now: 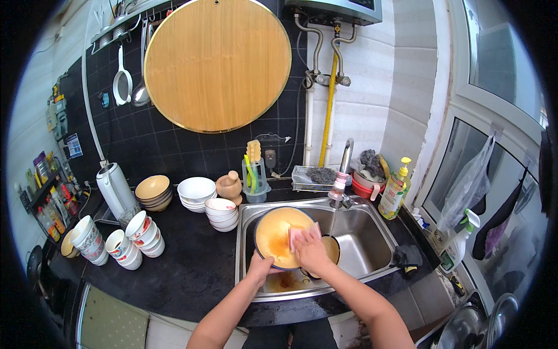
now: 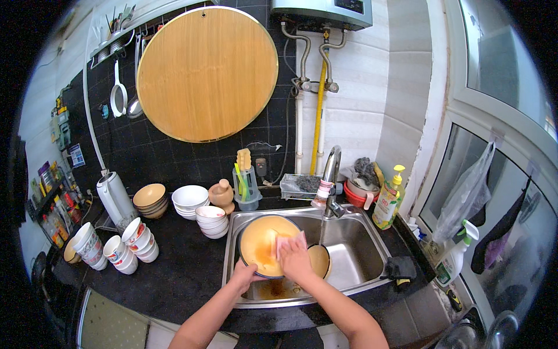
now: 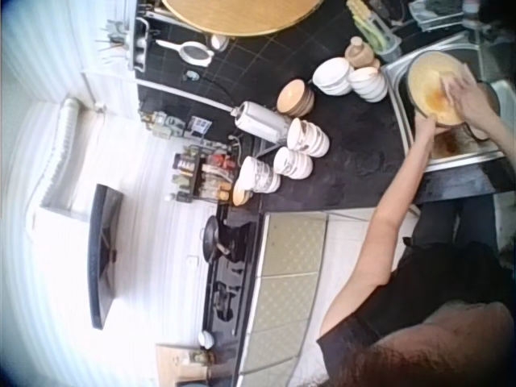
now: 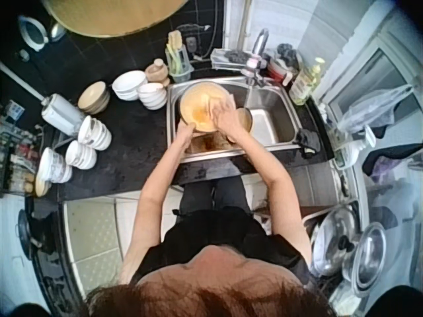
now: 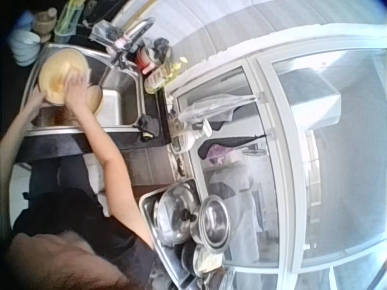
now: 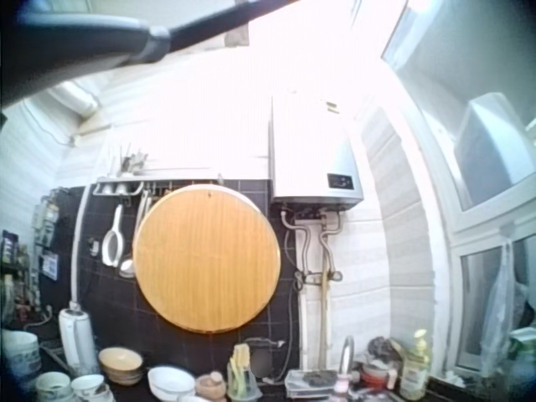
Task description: The person washes a stack of white bowls and a stack of beige bowls in a kitchen sink using a pink sponge and running water. They scrub the interior and exterior of each bowl individually, rinse them, and place the cleaned items into the sink basin.
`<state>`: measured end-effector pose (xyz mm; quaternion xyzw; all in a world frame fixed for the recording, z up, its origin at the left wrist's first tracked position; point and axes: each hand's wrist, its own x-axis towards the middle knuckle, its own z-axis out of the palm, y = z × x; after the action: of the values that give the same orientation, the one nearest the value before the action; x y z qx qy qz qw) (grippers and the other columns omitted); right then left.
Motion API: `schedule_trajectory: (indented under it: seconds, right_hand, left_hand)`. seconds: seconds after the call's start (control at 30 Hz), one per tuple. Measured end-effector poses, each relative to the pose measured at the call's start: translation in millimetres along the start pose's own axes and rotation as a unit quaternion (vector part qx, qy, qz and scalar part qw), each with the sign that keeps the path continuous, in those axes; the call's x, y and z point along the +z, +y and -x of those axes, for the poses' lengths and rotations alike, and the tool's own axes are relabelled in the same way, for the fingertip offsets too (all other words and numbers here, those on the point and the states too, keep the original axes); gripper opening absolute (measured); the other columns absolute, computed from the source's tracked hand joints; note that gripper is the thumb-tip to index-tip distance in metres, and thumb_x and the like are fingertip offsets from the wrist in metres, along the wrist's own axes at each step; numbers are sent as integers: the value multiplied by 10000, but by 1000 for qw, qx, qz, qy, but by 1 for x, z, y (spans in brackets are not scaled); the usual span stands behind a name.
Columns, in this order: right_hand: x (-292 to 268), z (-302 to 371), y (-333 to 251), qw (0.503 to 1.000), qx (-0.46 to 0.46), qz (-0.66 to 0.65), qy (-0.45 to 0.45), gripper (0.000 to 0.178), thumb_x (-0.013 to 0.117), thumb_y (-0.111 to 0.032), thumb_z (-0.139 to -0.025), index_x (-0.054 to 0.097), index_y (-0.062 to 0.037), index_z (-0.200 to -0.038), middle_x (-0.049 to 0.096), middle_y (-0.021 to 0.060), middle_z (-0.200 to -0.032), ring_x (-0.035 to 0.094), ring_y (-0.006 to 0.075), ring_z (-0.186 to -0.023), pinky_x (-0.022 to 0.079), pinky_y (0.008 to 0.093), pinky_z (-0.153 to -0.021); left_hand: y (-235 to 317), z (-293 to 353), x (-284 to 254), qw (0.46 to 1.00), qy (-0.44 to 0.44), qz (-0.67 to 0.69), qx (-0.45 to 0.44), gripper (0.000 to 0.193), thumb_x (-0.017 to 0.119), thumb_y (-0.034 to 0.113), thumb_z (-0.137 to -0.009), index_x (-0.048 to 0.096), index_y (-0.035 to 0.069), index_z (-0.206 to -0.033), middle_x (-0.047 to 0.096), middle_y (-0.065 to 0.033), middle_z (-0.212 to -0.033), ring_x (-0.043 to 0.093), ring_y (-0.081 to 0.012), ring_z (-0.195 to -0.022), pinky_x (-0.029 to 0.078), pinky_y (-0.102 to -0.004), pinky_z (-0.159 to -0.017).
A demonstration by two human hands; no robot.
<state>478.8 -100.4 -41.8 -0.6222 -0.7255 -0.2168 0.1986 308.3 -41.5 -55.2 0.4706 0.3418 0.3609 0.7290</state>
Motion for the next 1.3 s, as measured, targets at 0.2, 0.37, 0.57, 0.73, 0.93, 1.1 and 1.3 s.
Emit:
schedule_trajectory:
  seconds: [0.2,0.37,0.57,0.73,0.93,1.1,1.3]
  right_hand:
    - [28,-6,-2,942,-19,-320,-101,344,552,-197,-799,584,-160,-1139,554,49,-1198,467,278,-1160,272,512,-994]
    - [5,6,13,991,-6,41,-125,235,603,-210,-705,624,-144,-929,607,15,-969,541,236,-942,374,422,-848]
    - [4,-20,6,981,-1,-193,1,320,651,-217,-661,592,-141,-965,577,37,-1037,541,228,-955,360,428,-872]
    - [-13,12,-1,988,10,-126,-94,278,683,-216,-636,628,-156,-901,599,15,-1000,559,197,-931,359,402,-846]
    - [-37,-19,23,997,25,23,74,92,527,-138,-728,567,-139,-810,527,51,-992,468,237,-1000,346,410,-838]
    - [-35,-43,-9,980,-183,-63,40,296,527,-175,-748,545,-166,-1044,515,42,-964,465,231,-1004,370,393,-834]
    - [-35,-50,-14,972,-223,-63,-20,311,481,-164,-771,517,-201,-1078,507,52,-973,475,243,-994,395,381,-781]
  left_hand:
    - [-7,1,11,993,-107,39,-23,515,364,-67,-789,291,57,-1283,491,-168,-1174,581,-325,-971,545,-456,-763]
    - [1,8,6,998,-60,-1,-24,528,368,-76,-760,301,45,-1270,482,-180,-1179,578,-330,-978,555,-461,-726]
    - [-5,10,23,991,-114,36,-60,565,393,-64,-789,250,111,-1307,442,-156,-1208,551,-353,-1006,556,-479,-699]
    - [-5,4,-7,999,-39,-20,13,577,384,-67,-782,225,113,-1306,456,-165,-1180,578,-331,-963,570,-455,-649]
    - [11,18,6,985,-138,-41,-91,565,362,-82,-760,230,53,-1292,452,-192,-1184,574,-377,-952,570,-471,-639]
    - [7,18,10,969,-200,-42,-136,521,368,-62,-768,268,26,-1271,466,-192,-1161,578,-377,-930,571,-481,-652]
    - [6,25,4,979,-163,-41,-120,550,384,-68,-757,263,47,-1281,457,-176,-1171,570,-369,-956,570,-481,-655]
